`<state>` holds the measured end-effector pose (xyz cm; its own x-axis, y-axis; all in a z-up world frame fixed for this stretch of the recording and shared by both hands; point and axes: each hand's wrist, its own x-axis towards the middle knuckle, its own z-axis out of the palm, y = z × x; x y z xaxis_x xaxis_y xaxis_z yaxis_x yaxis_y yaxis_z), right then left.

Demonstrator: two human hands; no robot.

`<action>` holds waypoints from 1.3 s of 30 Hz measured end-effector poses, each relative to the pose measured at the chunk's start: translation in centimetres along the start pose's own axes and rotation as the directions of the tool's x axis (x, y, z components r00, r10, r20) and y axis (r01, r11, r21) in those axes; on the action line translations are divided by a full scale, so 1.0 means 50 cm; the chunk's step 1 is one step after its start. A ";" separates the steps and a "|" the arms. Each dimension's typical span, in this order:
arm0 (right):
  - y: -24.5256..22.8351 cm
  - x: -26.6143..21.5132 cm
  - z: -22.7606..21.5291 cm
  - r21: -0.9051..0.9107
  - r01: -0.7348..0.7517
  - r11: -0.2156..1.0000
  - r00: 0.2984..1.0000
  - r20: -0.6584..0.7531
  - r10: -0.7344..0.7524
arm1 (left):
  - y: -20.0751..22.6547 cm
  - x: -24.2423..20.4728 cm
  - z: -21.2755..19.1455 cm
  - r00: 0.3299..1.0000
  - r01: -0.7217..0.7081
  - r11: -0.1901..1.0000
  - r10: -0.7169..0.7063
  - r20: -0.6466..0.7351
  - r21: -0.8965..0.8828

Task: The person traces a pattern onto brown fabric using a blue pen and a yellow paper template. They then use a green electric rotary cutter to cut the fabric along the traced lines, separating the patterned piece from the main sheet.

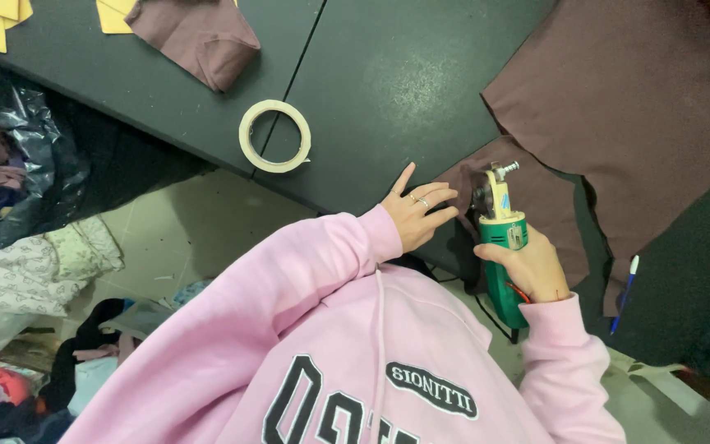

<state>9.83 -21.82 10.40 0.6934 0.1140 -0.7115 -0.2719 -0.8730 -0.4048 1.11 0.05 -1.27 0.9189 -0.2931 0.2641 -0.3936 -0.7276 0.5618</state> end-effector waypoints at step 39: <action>-0.116 -0.105 0.189 0.632 -0.232 0.739 0.924 -0.095 0.372 | -0.155 0.076 -0.064 0.984 -0.175 0.973 0.170 -0.044 -0.152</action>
<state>1.46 -12.85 11.04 0.6028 -0.2643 -0.7529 -0.7840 -0.3717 -0.4972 7.56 6.56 -2.09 0.8363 -0.3851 0.3902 -0.5479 -0.5619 0.6197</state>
